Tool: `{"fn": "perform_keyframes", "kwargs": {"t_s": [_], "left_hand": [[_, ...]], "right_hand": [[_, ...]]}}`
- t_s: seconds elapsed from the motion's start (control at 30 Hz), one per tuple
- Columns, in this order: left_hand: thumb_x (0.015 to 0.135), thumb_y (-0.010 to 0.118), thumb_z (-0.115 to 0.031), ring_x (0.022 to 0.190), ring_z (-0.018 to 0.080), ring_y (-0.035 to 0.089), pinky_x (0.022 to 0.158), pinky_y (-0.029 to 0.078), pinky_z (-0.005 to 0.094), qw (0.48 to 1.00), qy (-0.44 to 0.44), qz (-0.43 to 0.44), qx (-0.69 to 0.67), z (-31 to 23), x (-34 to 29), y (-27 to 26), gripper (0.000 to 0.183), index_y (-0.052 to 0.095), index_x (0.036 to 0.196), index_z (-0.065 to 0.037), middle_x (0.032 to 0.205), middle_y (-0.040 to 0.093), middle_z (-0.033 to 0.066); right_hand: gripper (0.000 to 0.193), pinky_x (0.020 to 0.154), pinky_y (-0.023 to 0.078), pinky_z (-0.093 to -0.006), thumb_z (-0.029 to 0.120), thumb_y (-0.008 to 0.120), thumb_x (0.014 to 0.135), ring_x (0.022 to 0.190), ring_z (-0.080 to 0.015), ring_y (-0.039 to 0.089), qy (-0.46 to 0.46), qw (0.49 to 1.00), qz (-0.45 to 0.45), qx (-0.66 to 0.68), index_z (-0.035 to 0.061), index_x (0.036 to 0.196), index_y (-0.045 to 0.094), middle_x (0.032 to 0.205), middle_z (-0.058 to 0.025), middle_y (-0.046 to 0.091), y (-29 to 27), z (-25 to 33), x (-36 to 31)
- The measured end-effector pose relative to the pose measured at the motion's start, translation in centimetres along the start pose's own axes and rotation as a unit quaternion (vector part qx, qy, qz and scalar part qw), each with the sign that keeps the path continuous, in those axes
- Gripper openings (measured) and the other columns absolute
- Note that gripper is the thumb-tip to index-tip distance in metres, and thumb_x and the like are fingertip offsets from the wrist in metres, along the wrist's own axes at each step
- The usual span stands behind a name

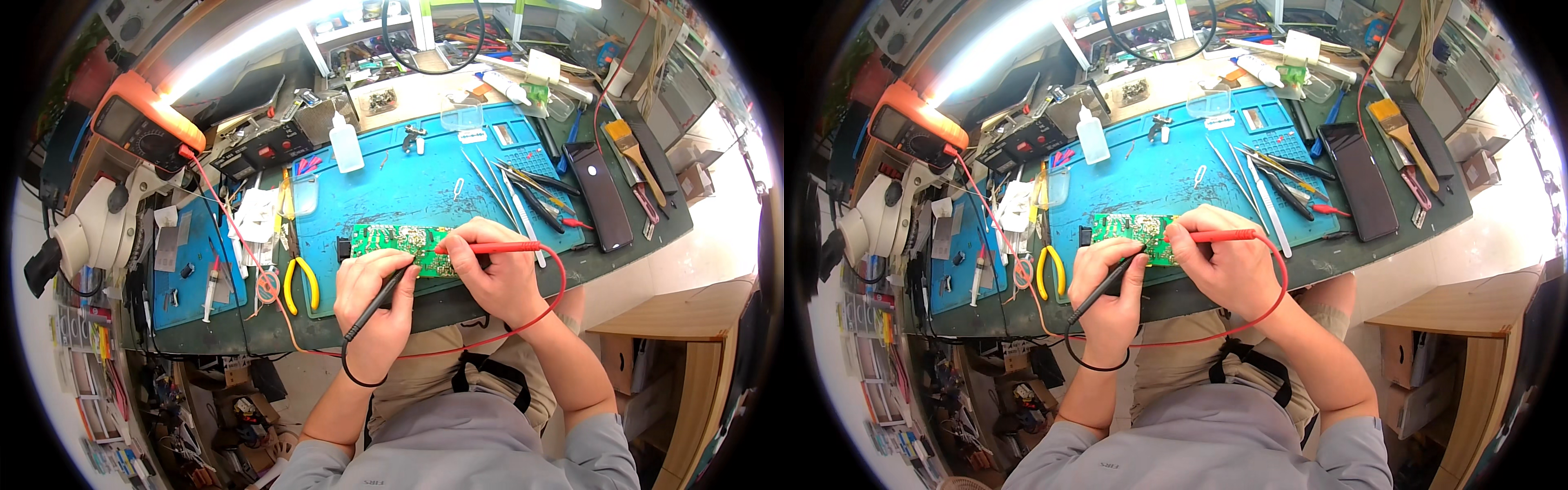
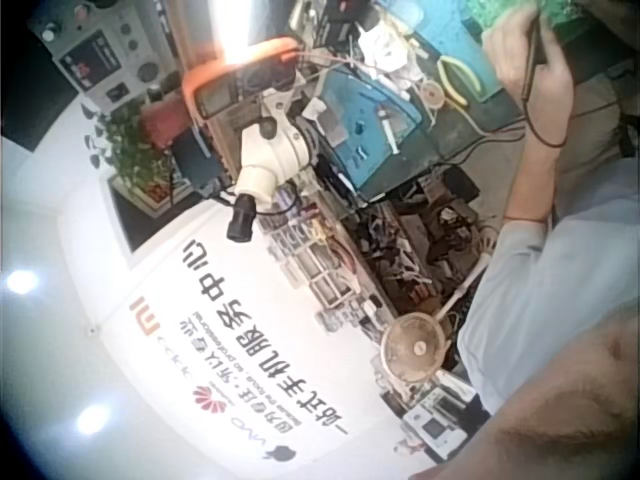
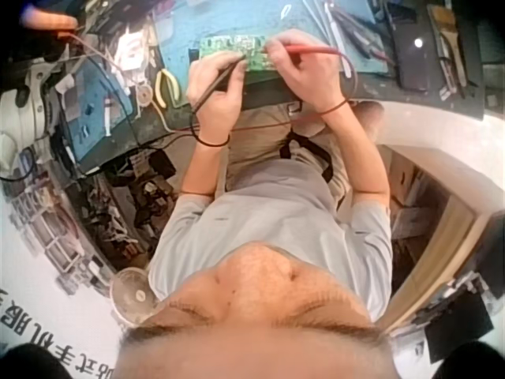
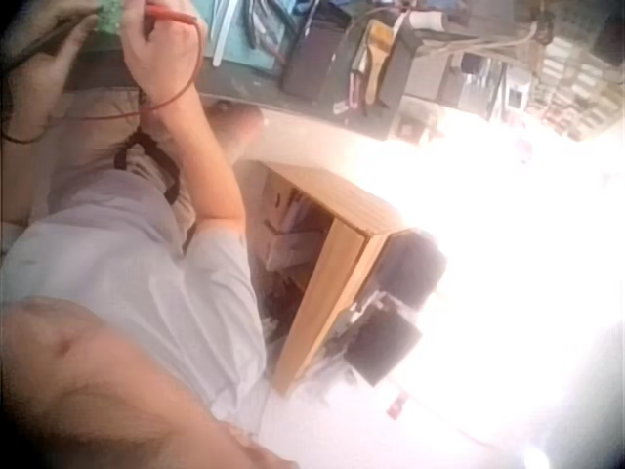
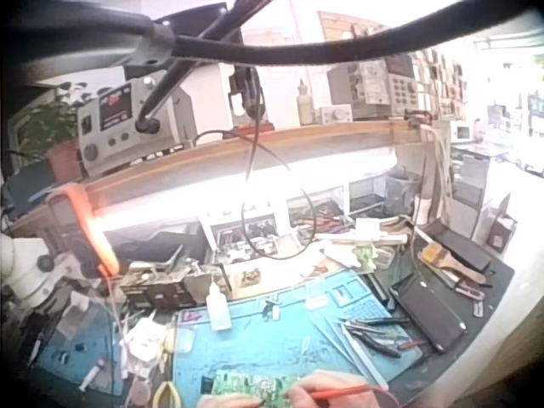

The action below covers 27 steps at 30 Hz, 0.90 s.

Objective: The person uses multimeter probes to test points on a green circuit board and a yellow power supply unit. They repeatedly flip the board and power supply to access different sides while maintaining probe contact with various components.

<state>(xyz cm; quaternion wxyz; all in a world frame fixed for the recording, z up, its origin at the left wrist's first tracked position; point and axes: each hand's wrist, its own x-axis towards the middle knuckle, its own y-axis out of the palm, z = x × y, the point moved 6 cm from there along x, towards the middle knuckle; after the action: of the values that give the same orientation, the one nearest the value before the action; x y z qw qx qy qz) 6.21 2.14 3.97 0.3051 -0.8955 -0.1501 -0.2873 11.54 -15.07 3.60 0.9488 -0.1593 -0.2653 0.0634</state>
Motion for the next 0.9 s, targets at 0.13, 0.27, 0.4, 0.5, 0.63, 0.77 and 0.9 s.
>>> {"fn": "perform_keyframes", "kwargs": {"t_s": [0.13, 0.27, 0.4, 0.5, 0.63, 0.77, 0.9], "left_hand": [[0.086, 0.08, -0.003, 0.093, 0.0254, 0.066, 0.084, 0.052, 0.0351, 1.0, -0.007, -0.004, 0.001, 0.22, -0.16, -0.11, 0.015, 0.073, 0.099, -0.003, 0.1, 0.074, 0.0105], [0.085, 0.08, -0.002, 0.093, 0.0259, 0.067, 0.084, 0.053, 0.0356, 1.0, 0.006, -0.002, 0.002, -0.27, 0.25, -0.22, 0.015, 0.073, 0.098, -0.004, 0.099, 0.074, 0.01], [0.085, 0.081, -0.003, 0.09, 0.0268, 0.066, 0.081, 0.051, 0.0362, 1.0, 0.009, -0.005, -0.003, -0.34, 0.2, -0.36, 0.015, 0.073, 0.098, -0.005, 0.097, 0.074, 0.0095], [0.085, 0.081, -0.004, 0.089, 0.0266, 0.066, 0.081, 0.051, 0.0362, 1.0, 0.01, -0.013, -0.002, -0.27, 0.17, -0.56, 0.015, 0.073, 0.098, -0.005, 0.097, 0.075, 0.0088], [0.085, 0.081, -0.004, 0.089, 0.0268, 0.066, 0.081, 0.051, 0.0364, 1.0, 0.009, -0.014, 0.0, -0.16, 0.13, -0.55, 0.015, 0.073, 0.098, -0.006, 0.097, 0.075, 0.0087], [0.085, 0.081, -0.004, 0.089, 0.027, 0.066, 0.081, 0.051, 0.0368, 1.0, 0.01, -0.016, 0.004, -0.15, 0.05, -0.4, 0.015, 0.073, 0.098, -0.006, 0.097, 0.075, 0.0088], [0.085, 0.081, -0.004, 0.089, 0.0271, 0.067, 0.081, 0.051, 0.0369, 1.0, 0.01, -0.014, 0.004, -0.3, 0.15, -0.44, 0.015, 0.073, 0.098, -0.006, 0.097, 0.074, 0.0089]], "right_hand": [[0.014, 0.061, 0.048, -0.0309, 0.01, 0.066, 0.098, 0.068, -0.0168, 0.062, 0.017, 1.0, 0.017, -0.02, 0.0029, 0.088, 0.074, 0.078, -0.0074, 0.068, 0.14, 0.38, 0.23], [0.009, 0.058, 0.048, -0.0362, 0.007, 0.068, 0.094, 0.063, -0.0253, 0.061, 0.021, 1.0, -0.001, -0.003, 0.0023, 0.087, 0.07, 0.075, -0.0103, 0.065, 0.22, 0.15, 0.13], [0.01, 0.056, 0.045, -0.0328, 0.008, 0.068, 0.095, 0.061, -0.0202, 0.058, 0.023, 1.0, 0.006, -0.016, 0.0038, 0.087, 0.071, 0.075, -0.0082, 0.065, 0.1, 0.4, 0.12], [0.011, 0.055, 0.044, -0.0316, 0.008, 0.067, 0.096, 0.06, -0.0177, 0.057, 0.012, 1.0, 0.003, -0.018, 0.0042, 0.086, 0.07, 0.074, -0.0071, 0.065, 0.34, 0.53, 0.16], [0.012, 0.053, 0.043, -0.0314, 0.009, 0.067, 0.097, 0.059, -0.0168, 0.056, 0.004, 1.0, 0.001, -0.023, 0.0043, 0.086, 0.07, 0.074, -0.0066, 0.065, 0.36, 0.4, 0.21], [0.012, 0.053, 0.043, -0.0308, 0.01, 0.067, 0.097, 0.058, -0.0164, 0.056, 0.001, 1.0, -0.003, -0.023, 0.0044, 0.086, 0.07, 0.074, -0.0065, 0.065, 0.29, 0.24, 0.17], [0.012, 0.053, 0.043, -0.0307, 0.01, 0.067, 0.097, 0.058, -0.0164, 0.056, 0.003, 1.0, -0.003, -0.022, 0.0046, 0.086, 0.07, 0.074, -0.0064, 0.065, 0.25, 0.19, 0.16]]}}
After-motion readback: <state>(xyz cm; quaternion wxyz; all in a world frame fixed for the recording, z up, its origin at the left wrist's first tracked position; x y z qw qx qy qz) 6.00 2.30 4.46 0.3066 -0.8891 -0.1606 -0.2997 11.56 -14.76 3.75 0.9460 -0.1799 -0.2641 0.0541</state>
